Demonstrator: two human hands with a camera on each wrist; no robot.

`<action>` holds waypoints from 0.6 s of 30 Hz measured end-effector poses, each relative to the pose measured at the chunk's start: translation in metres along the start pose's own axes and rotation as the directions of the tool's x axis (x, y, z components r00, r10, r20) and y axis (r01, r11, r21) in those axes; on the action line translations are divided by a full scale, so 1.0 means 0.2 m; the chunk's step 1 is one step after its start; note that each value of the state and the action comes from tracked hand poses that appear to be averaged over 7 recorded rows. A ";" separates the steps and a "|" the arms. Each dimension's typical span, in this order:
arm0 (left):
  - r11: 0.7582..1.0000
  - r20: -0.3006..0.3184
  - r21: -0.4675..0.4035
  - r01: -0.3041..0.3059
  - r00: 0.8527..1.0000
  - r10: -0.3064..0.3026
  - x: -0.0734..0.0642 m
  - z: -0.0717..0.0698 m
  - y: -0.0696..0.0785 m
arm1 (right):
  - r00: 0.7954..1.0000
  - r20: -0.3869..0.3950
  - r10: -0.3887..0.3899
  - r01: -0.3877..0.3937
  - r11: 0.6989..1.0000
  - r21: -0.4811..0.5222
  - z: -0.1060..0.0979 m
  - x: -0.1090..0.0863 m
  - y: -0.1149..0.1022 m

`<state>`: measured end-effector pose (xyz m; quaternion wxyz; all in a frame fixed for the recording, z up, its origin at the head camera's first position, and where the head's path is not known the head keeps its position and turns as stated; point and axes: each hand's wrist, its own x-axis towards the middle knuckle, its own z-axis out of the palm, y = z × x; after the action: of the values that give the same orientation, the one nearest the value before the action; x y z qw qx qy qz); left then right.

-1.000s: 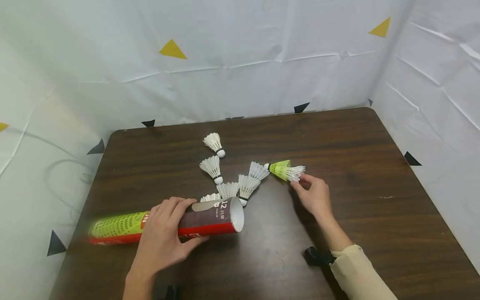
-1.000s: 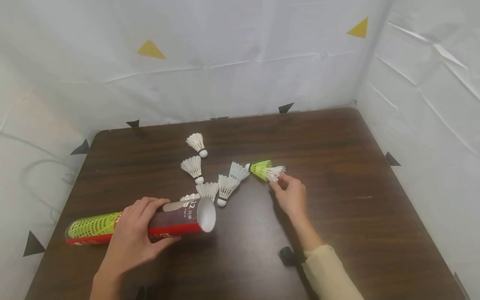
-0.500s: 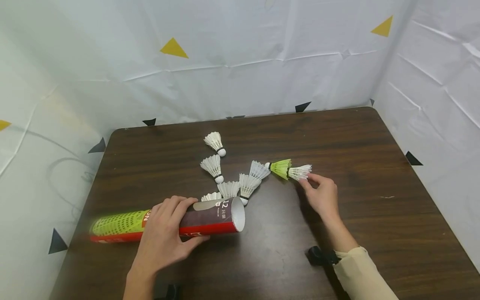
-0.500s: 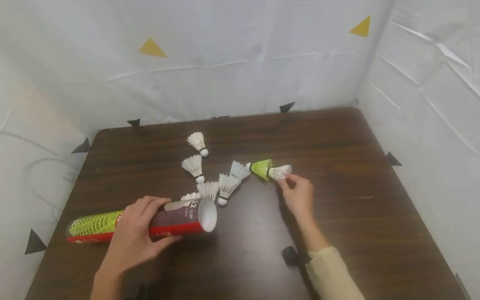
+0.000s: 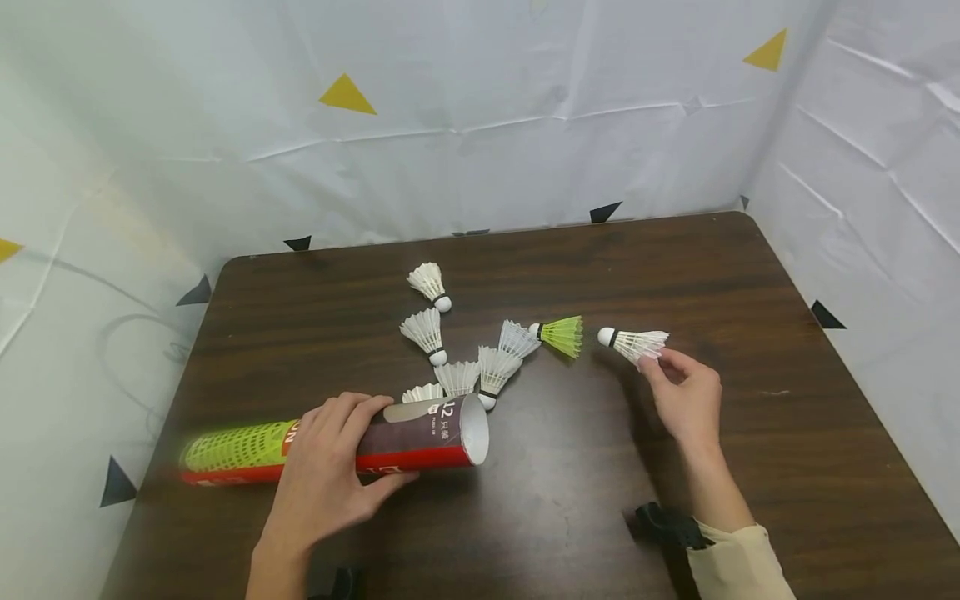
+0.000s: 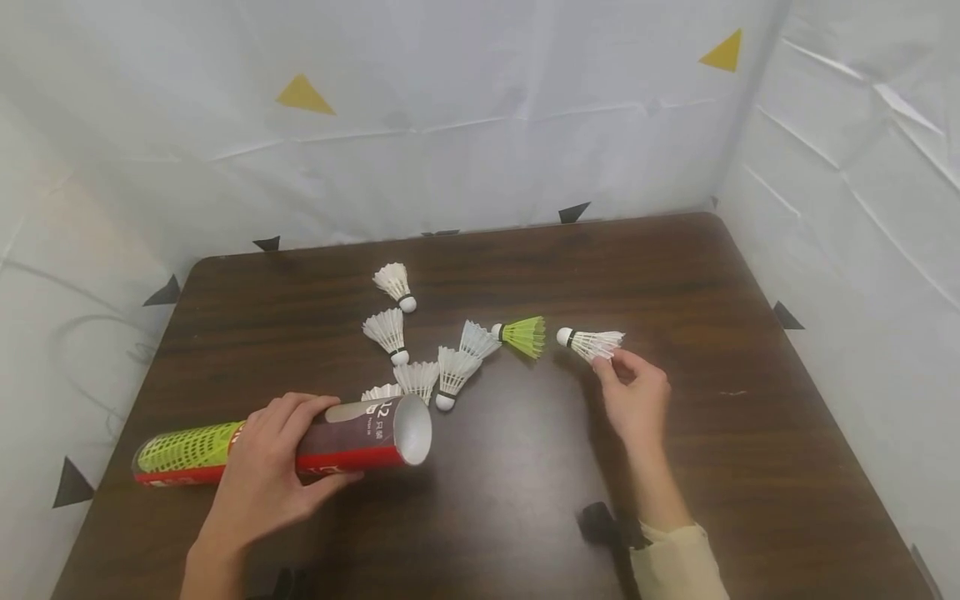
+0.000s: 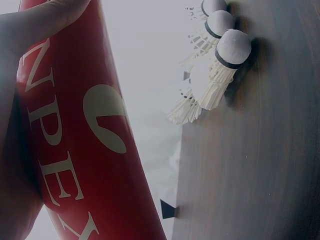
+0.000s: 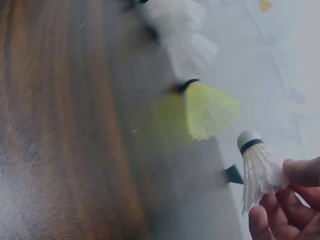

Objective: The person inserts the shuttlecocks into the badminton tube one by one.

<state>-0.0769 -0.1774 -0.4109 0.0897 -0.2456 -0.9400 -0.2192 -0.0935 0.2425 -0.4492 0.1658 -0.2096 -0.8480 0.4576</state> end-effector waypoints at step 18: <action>1.000 -0.009 -0.003 -0.018 1.000 0.018 0.00 0.00 0.00 | 0.939 0.155 -0.306 0.229 0.896 0.380 -0.11 -0.23 -0.37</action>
<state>-0.0777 -0.1773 -0.4112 0.0952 -0.2535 -0.9369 -0.2211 -0.0595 0.1975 -0.3791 0.1719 -0.0070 -0.7845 0.5958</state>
